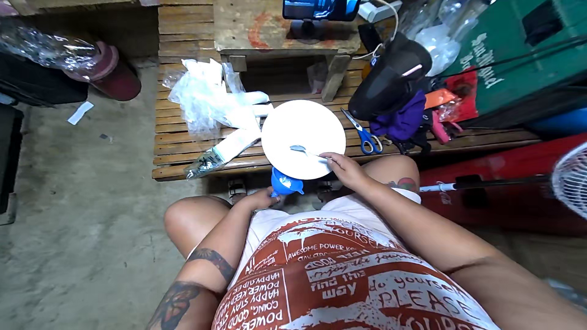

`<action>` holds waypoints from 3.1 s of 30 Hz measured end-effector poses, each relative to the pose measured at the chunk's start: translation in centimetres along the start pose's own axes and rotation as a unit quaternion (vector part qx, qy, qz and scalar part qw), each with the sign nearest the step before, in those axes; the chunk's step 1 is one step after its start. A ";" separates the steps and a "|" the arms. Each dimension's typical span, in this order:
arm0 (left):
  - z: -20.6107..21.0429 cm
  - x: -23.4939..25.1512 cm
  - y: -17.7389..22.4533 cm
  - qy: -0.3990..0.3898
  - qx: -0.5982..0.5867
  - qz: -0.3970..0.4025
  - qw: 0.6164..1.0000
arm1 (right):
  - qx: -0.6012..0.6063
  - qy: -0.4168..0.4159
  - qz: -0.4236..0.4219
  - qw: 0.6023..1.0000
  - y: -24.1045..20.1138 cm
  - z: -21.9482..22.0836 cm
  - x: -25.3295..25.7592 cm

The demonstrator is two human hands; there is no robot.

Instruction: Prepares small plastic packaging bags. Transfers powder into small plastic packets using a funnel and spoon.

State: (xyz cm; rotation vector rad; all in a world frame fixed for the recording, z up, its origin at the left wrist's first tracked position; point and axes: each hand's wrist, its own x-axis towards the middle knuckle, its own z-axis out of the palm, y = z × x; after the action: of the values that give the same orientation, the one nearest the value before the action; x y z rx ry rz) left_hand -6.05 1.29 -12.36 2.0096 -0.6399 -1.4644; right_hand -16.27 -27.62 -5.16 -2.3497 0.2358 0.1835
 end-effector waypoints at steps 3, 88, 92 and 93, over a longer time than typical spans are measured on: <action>0.0 0.0 0.2 -0.005 0.011 -0.006 1.000 | -0.007 -0.026 -0.014 1.000 -0.2 0.3 -1.1; 0.2 0.1 0.2 -0.025 0.003 -0.019 1.000 | 0.084 -0.056 0.001 0.995 0.1 -0.7 -4.2; 0.2 -0.2 0.7 -0.029 0.010 -0.019 0.999 | 0.119 -0.015 0.018 0.993 0.9 -1.5 -3.7; 0.1 -0.2 0.7 -0.031 0.011 -0.019 0.999 | 0.105 0.010 0.024 0.994 1.4 -1.6 -3.5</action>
State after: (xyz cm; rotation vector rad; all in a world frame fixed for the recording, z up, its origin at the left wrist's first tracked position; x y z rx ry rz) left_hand -6.25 0.86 -11.79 2.0100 -0.6478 -1.5539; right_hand -19.87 -29.31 -4.31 -2.1392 0.3058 0.1501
